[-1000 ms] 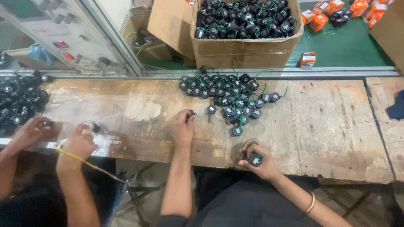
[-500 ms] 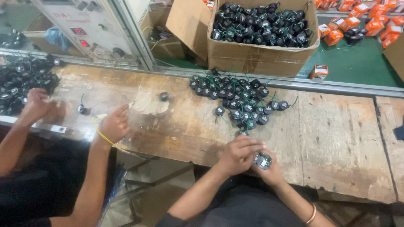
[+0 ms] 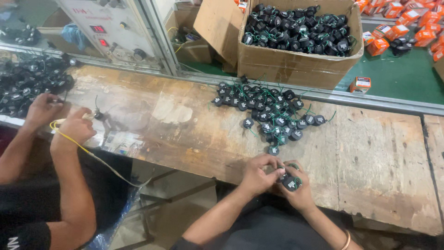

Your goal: The person picks small black wired electronic components one at a time from a pile on the workbench, manipulates the green wires and body of each component with both hands, and places finished components into a cardboard box. They repeat this handling cycle continuously throughout the episode.

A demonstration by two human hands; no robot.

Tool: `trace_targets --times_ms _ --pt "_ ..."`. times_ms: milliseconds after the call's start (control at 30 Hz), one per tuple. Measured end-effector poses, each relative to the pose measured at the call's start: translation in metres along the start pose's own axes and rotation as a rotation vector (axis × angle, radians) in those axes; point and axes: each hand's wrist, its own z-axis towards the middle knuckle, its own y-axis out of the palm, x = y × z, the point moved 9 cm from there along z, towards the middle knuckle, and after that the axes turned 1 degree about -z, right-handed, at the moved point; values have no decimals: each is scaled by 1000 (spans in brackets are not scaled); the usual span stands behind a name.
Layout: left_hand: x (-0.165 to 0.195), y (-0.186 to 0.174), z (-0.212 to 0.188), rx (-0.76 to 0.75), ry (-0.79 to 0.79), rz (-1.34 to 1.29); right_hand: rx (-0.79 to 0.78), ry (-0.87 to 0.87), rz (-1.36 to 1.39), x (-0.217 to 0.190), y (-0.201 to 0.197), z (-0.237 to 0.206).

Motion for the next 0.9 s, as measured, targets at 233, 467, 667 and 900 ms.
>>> trace_targets --times_ms 233,467,667,900 --pt "24 -45 37 211 165 106 4 2 242 22 -2 -8" --pt "-19 -77 87 195 148 685 -1 101 919 44 5 -12" --pt "-42 -66 58 84 6 730 -32 74 998 36 3 -14" --pt "-29 -87 34 174 105 711 -54 153 1207 41 5 -14"
